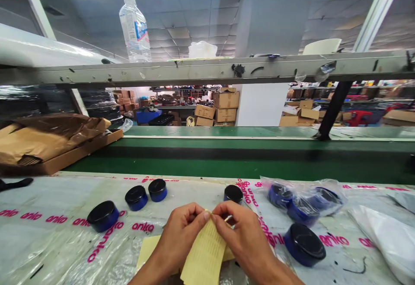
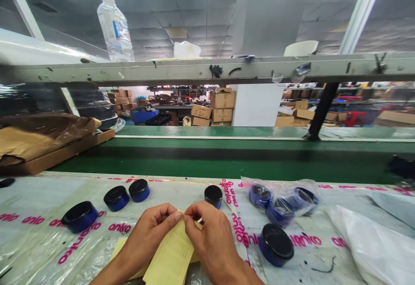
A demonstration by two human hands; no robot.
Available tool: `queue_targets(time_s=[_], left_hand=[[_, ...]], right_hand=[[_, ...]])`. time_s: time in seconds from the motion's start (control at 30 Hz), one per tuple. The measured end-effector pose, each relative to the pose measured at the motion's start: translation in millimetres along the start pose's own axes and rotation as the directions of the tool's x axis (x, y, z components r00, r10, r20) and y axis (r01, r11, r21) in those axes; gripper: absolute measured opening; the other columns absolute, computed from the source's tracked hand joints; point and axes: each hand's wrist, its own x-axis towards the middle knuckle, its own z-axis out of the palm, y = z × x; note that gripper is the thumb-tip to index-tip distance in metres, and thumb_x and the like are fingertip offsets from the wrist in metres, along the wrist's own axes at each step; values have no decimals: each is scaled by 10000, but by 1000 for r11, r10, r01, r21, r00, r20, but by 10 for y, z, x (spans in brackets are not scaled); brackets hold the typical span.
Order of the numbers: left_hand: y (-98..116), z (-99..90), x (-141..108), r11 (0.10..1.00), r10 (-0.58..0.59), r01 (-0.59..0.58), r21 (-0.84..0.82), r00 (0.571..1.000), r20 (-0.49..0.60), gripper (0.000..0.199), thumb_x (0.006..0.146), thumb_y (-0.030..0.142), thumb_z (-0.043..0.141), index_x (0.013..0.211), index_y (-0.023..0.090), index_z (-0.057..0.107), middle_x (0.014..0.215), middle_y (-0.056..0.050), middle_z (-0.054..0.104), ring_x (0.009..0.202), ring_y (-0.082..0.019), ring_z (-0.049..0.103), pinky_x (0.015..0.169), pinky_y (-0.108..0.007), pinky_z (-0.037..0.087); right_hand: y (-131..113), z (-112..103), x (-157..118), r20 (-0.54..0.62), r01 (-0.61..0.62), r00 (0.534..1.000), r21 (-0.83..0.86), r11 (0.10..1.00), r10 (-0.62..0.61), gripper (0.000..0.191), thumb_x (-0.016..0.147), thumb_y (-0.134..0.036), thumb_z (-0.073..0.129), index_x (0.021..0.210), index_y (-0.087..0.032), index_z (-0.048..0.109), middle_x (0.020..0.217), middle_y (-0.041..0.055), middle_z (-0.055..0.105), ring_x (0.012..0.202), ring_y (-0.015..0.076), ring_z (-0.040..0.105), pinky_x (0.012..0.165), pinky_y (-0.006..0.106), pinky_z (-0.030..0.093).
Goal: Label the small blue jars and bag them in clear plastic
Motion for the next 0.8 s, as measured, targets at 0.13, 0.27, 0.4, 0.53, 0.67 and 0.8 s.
queue_targets(time_s=[0.13,0.27,0.4,0.53,0.67,0.8], left_hand=[[-24,19,-4,999,-37,37,1,999,19,488,806,642,648,755,158,606,668,9,540,619,-123,456,562,-229,326],[-49,28,16,991,-115,117,-66,993,31,499,778,666,643,751,175,556,656,15,531,602,-134,462,561,-239,325],[-48,-39,63,973,-22,24,229,1000,-11,463,859,621,552,725,179,576,665,6,548,632,-154,480,577,-259,310],[-4,-122,119,778,74,-49,626,997,-14,357,903,477,537,719,191,646,702,-16,638,686,-187,541,616,-284,302],[20,-146,185,832,38,-46,553,999,27,354,919,472,509,764,196,669,751,-19,669,718,-197,579,614,-279,325],[44,-138,232,852,49,-41,521,999,-3,370,909,493,523,776,184,678,767,-29,670,741,-207,579,633,-281,352]], right_hand=[[51,40,-47,-65,162,984,-92,982,-168,135,906,-198,520,815,-215,618,812,15,670,761,174,616,664,283,433],[61,48,-128,-90,332,936,-97,938,-340,137,925,-170,492,862,-224,601,912,53,684,871,199,630,743,300,471],[50,-57,-123,-115,137,985,96,986,-126,161,953,-298,491,875,-229,613,911,51,683,847,202,626,708,293,475],[99,-290,21,-138,-161,968,307,938,211,292,921,-487,542,893,-213,639,845,20,655,698,163,556,617,269,434],[174,-450,108,-108,-244,944,408,880,312,350,850,-544,610,890,-199,658,852,14,649,638,139,527,597,269,413],[212,-454,75,-29,-285,939,492,823,342,374,816,-566,637,870,-197,669,882,24,657,618,133,539,594,275,406]])
